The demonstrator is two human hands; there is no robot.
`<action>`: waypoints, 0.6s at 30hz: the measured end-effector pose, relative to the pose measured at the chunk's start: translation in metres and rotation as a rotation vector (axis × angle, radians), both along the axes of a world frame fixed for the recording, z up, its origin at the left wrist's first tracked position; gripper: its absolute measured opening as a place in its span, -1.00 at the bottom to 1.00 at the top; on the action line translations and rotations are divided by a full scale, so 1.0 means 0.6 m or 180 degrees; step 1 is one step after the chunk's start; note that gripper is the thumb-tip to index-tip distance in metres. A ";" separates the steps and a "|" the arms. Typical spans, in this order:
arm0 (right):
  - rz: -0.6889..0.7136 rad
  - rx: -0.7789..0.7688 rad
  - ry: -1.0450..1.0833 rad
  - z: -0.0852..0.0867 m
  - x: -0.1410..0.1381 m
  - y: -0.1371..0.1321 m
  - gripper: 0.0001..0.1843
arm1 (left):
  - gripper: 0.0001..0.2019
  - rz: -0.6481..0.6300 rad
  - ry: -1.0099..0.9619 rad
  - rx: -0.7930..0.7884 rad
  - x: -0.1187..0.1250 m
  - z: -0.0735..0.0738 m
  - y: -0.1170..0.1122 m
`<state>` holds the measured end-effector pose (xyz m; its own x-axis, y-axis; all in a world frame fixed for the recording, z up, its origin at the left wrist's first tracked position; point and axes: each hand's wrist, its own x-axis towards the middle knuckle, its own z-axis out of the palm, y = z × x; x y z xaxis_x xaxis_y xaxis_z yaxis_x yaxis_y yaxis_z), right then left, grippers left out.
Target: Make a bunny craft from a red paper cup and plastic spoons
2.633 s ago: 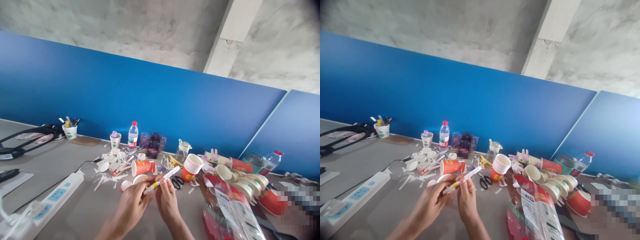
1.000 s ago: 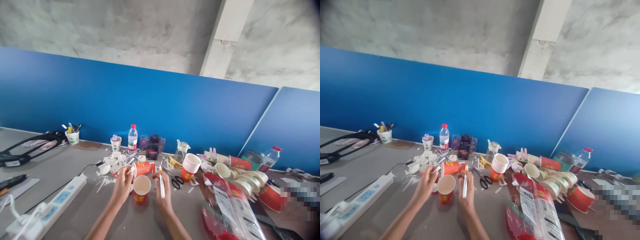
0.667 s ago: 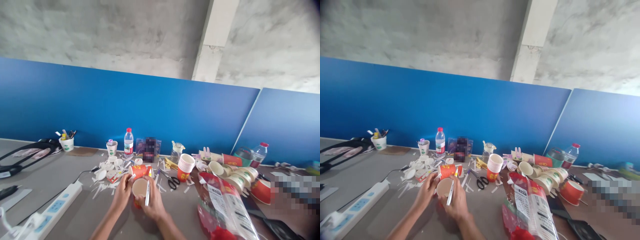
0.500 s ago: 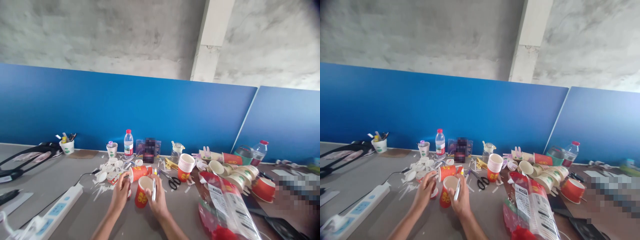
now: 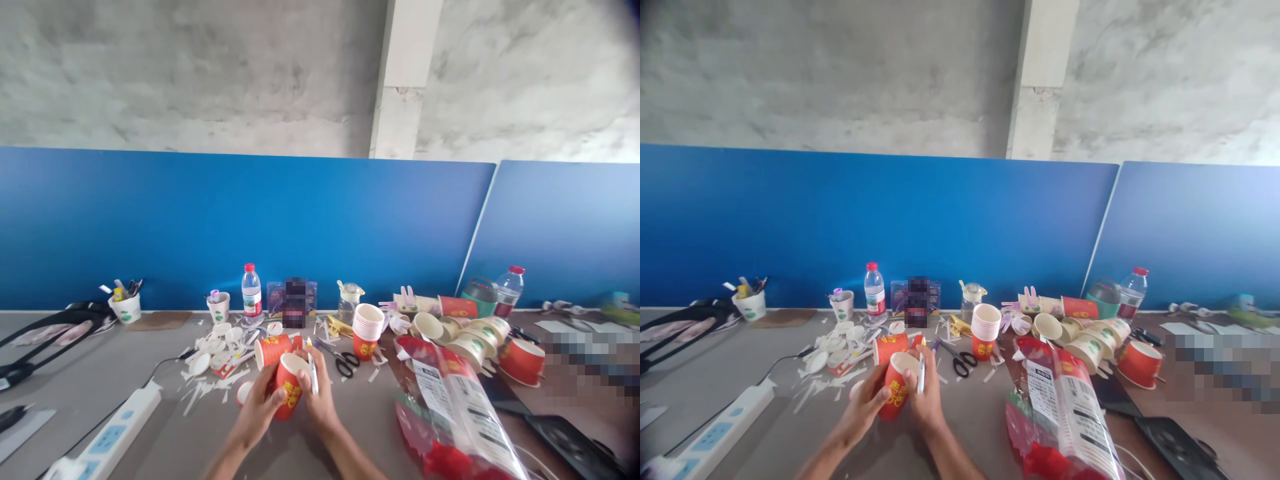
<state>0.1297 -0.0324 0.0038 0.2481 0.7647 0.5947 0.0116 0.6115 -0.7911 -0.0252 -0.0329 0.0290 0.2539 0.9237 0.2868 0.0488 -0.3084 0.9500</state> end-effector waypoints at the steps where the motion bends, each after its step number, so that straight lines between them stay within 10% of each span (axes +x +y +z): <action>1: 0.0028 0.0069 -0.0128 0.001 0.000 -0.002 -0.41 | -0.39 -0.0035 -0.0006 -0.0019 0.001 0.000 -0.001; 11: -0.0703 0.0491 -0.0181 0.007 0.001 0.005 -0.54 | -0.60 -0.0007 -0.2057 -0.2199 0.020 0.016 -0.017; 18: -0.1178 0.0918 -0.1346 0.002 -0.019 -0.020 -0.65 | -0.87 -0.0140 -0.2413 -0.2260 0.028 0.018 -0.017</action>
<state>0.1183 -0.0441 0.0051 0.1639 0.4676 0.8686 0.5391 0.6950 -0.4758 -0.0084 -0.0428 0.0400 0.2714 0.9368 -0.2209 -0.6348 0.3468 0.6904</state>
